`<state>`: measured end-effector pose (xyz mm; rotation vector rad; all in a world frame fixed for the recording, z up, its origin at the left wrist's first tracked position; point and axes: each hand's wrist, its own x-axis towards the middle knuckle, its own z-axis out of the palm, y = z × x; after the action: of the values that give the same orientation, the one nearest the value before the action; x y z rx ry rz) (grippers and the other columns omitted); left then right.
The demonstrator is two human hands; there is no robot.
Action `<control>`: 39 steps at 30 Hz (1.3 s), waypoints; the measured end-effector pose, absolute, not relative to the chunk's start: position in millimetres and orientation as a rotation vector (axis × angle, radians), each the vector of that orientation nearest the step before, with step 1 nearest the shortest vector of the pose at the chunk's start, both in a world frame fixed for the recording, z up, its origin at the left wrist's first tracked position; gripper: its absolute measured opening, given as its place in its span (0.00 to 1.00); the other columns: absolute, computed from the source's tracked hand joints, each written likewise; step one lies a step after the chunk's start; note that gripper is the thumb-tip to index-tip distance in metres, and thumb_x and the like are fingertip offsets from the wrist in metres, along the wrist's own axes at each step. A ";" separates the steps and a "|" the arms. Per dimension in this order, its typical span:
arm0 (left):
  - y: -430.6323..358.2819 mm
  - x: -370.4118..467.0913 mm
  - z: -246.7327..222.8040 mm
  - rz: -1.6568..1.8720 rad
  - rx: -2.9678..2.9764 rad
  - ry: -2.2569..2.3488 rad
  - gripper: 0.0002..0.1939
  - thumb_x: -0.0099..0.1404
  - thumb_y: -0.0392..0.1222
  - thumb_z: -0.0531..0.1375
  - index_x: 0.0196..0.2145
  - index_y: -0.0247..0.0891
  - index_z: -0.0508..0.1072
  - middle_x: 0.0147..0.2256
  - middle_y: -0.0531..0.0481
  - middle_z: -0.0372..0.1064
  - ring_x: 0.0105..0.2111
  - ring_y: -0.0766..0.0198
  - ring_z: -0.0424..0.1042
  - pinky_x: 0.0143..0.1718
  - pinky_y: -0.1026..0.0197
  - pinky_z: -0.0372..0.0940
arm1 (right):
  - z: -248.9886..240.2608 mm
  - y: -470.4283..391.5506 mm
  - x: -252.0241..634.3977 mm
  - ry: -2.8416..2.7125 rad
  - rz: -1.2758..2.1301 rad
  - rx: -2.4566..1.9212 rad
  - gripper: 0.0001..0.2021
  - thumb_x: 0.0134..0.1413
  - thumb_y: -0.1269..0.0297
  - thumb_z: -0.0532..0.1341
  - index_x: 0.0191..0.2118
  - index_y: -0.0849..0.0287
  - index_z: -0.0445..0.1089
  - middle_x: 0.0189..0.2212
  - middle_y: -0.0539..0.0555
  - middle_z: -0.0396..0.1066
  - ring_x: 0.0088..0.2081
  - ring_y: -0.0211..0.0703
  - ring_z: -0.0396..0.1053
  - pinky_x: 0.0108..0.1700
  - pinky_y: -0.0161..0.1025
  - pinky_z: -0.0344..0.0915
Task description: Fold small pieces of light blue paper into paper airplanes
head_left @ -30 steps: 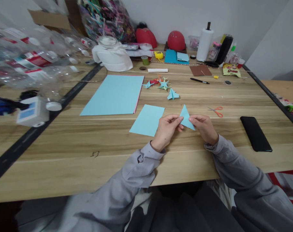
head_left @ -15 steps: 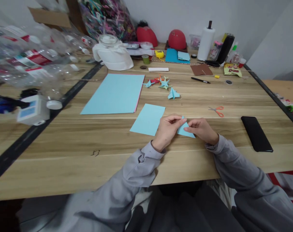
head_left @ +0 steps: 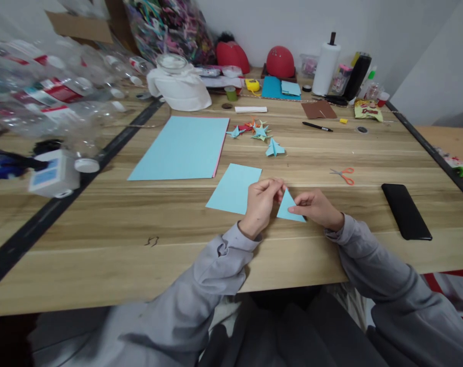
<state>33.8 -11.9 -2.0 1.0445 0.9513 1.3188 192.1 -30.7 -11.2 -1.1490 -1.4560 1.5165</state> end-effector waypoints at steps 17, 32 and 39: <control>-13.7 32.9 -7.2 1.123 1.126 0.961 0.18 0.51 0.52 0.70 0.19 0.36 0.70 0.14 0.55 0.65 0.16 0.71 0.60 0.22 0.65 0.56 | -5.9 -22.5 192.2 -1.192 1.317 -1.158 0.21 0.24 0.52 0.78 0.24 0.60 0.73 0.18 0.49 0.73 0.21 0.34 0.67 0.27 0.34 0.65; -11.2 34.0 -3.8 1.124 0.962 0.880 0.18 0.48 0.51 0.72 0.22 0.35 0.71 0.16 0.56 0.64 0.16 0.72 0.62 0.18 0.66 0.57 | -0.7 -23.9 194.9 -1.212 1.168 -1.228 0.22 0.35 0.42 0.71 0.25 0.58 0.72 0.14 0.45 0.64 0.17 0.32 0.57 0.20 0.33 0.56; -12.5 38.2 -4.4 1.180 0.928 0.967 0.28 0.43 0.48 0.75 0.40 0.34 0.74 0.33 0.49 0.75 0.26 0.66 0.73 0.23 0.64 0.67 | -12.5 -29.8 192.6 -1.554 0.582 -1.329 0.14 0.50 0.53 0.65 0.23 0.57 0.72 0.17 0.49 0.67 0.21 0.36 0.60 0.26 0.37 0.57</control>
<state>38.2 -12.5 -4.4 0.9279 0.9669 1.1798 192.6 -29.8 -12.5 -1.3295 -1.5544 0.5816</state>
